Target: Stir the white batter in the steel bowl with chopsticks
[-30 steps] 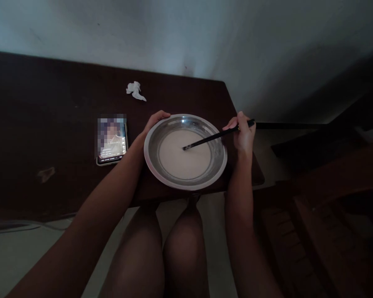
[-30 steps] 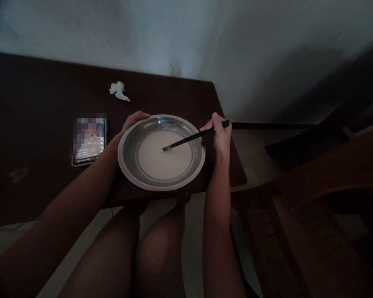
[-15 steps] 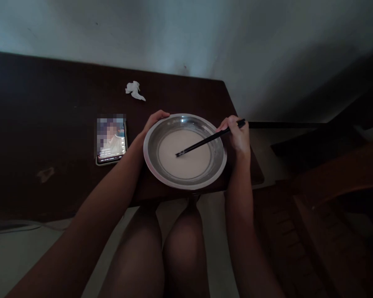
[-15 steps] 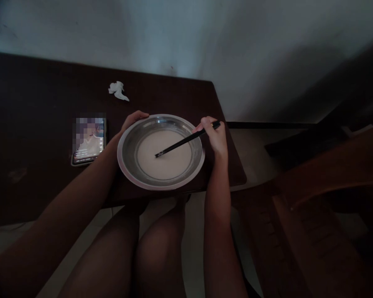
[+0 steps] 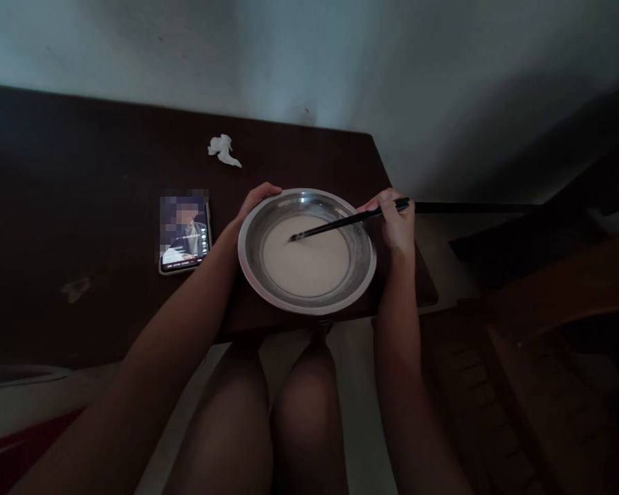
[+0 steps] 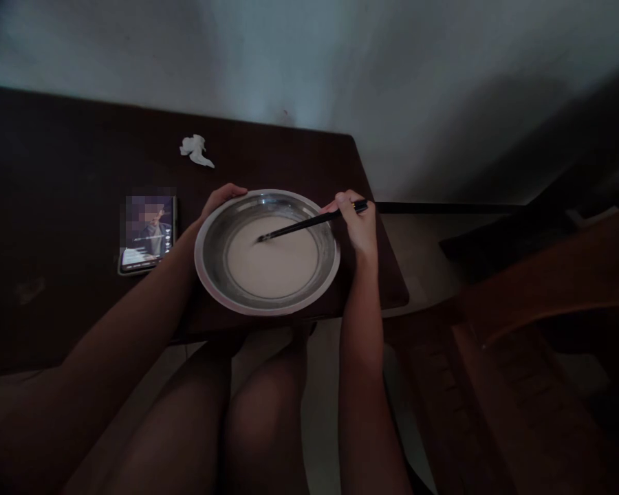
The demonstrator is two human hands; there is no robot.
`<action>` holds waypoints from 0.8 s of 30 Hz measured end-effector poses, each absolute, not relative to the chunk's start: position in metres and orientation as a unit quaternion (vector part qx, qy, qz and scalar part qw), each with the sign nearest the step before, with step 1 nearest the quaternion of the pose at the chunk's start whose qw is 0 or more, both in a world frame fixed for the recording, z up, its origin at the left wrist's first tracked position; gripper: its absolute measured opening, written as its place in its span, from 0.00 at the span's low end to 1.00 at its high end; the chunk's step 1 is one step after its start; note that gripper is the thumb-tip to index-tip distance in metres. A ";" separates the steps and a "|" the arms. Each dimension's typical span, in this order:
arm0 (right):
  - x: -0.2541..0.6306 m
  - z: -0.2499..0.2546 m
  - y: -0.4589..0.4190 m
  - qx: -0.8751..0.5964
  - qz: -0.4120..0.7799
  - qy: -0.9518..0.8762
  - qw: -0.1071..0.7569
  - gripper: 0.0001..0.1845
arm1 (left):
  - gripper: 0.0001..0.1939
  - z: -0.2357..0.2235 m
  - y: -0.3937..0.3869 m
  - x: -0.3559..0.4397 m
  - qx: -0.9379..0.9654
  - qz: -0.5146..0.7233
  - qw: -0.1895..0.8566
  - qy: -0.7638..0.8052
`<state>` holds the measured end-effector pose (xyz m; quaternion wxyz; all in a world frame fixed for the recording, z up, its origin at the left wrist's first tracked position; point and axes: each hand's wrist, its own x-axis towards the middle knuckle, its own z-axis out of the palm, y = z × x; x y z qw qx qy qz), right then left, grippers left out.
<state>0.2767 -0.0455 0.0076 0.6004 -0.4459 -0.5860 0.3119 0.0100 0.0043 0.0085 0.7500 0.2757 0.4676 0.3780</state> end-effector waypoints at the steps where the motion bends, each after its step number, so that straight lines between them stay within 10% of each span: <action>1: 0.277 0.008 -0.045 -0.451 0.294 -0.575 0.617 0.27 | 0.20 0.008 0.004 0.010 0.280 0.378 0.755 0.458; 24: 0.276 0.008 -0.045 -0.448 0.302 -0.563 0.625 0.28 | 0.17 0.000 0.008 0.006 0.288 0.367 0.764 0.446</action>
